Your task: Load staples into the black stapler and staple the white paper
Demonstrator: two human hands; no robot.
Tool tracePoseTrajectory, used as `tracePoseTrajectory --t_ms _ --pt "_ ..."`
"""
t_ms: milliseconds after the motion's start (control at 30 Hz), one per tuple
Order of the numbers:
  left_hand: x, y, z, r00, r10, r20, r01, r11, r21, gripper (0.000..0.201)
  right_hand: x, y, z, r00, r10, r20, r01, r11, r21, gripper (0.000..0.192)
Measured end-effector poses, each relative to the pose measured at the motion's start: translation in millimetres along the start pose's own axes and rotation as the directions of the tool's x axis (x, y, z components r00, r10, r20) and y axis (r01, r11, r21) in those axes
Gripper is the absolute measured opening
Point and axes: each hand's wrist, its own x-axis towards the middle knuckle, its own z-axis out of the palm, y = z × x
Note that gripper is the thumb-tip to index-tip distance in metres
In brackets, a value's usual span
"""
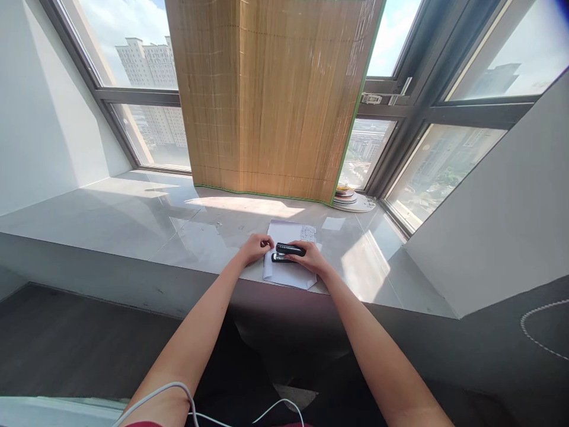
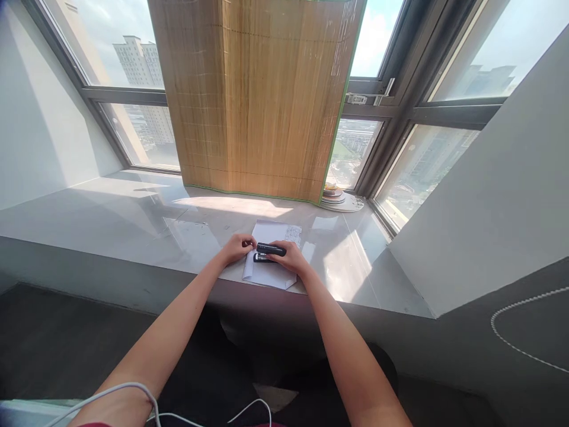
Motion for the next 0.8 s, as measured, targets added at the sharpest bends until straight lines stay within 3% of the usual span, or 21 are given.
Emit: tracePoseTrajectory --t_ms 67,167,267,333,567,700,800 --pt "-1 1 -0.1 1.000 -0.012 -0.006 0.012 1.000 0.004 0.019 1 2 -1 1.000 0.002 -0.007 -0.002 0.999 0.038 0.037" --pt "-2 2 0.3 1.000 -0.024 -0.014 0.024 1.000 -0.004 0.020 2 10 -1 0.985 0.082 -0.153 -0.072 0.995 0.067 0.041" --pt "-1 0 0.5 0.999 -0.035 -0.014 0.034 0.999 -0.010 0.019 3 20 -1 0.941 0.144 -0.307 -0.155 0.988 -0.012 0.043" --pt "1 -2 0.2 0.998 -0.052 -0.033 0.051 0.998 -0.027 0.020 4 24 0 0.930 0.145 -0.337 -0.178 0.982 -0.069 0.037" --pt "8 -6 -1.0 0.979 -0.159 -0.128 0.107 0.933 -0.344 0.036 5 24 0 0.946 0.162 -0.283 -0.181 0.983 -0.043 0.034" --pt "9 -7 -0.4 0.977 -0.173 -0.124 0.115 0.920 -0.375 0.037 1 16 -2 0.956 0.134 -0.261 -0.128 0.991 0.040 0.042" --pt "8 -7 -0.3 0.974 -0.172 -0.150 0.097 0.908 -0.408 0.038 -4 11 -1 0.990 0.039 -0.136 -0.041 0.999 -0.011 0.035"
